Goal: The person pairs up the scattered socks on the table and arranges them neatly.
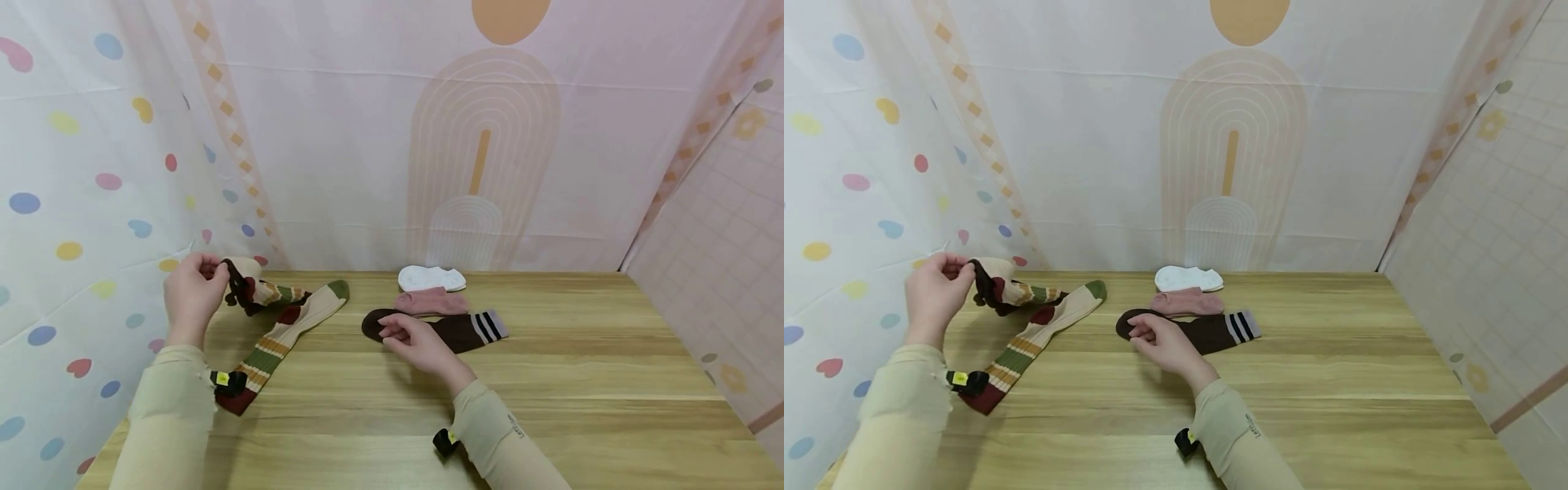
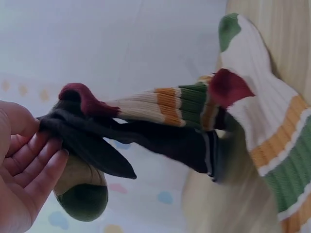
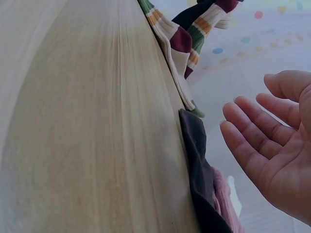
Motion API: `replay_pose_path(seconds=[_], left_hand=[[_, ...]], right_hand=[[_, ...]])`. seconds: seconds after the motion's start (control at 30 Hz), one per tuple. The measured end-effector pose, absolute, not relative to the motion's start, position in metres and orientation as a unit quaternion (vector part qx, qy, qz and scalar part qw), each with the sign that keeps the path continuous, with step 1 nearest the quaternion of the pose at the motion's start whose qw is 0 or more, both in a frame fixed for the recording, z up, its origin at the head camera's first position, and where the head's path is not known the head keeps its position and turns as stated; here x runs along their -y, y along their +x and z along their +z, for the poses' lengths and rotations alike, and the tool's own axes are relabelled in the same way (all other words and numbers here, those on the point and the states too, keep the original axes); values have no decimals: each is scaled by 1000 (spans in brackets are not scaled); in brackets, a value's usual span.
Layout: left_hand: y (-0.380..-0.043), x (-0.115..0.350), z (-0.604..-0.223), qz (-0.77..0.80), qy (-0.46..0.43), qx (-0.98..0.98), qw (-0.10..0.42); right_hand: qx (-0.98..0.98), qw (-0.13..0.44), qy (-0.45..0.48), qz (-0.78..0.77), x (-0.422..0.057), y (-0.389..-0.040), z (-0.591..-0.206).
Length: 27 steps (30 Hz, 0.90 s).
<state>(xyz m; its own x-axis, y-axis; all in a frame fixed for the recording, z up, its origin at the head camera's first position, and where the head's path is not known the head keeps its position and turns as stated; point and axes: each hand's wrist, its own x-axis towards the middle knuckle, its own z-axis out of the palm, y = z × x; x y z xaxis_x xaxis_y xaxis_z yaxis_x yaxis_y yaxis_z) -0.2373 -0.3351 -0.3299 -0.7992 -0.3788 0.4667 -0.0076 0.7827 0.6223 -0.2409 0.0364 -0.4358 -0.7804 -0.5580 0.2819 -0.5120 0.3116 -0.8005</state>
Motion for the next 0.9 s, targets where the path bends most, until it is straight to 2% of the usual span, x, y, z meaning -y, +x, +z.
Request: replay_pose_path(seconds=[0.33, 0.57, 0.9], left_hand=[[-232, 335, -298, -283, 101, 892, 336], [-237, 330, -286, -268, 45, 912, 308], [-248, 311, -304, -270, -23, 926, 261]], right_hand=[[-814, 33, -327, -479, -37, -240, -434], [-808, 25, -336, -483, -29, -242, -427], [-806, 25, -345, -481, -18, -246, -421]])
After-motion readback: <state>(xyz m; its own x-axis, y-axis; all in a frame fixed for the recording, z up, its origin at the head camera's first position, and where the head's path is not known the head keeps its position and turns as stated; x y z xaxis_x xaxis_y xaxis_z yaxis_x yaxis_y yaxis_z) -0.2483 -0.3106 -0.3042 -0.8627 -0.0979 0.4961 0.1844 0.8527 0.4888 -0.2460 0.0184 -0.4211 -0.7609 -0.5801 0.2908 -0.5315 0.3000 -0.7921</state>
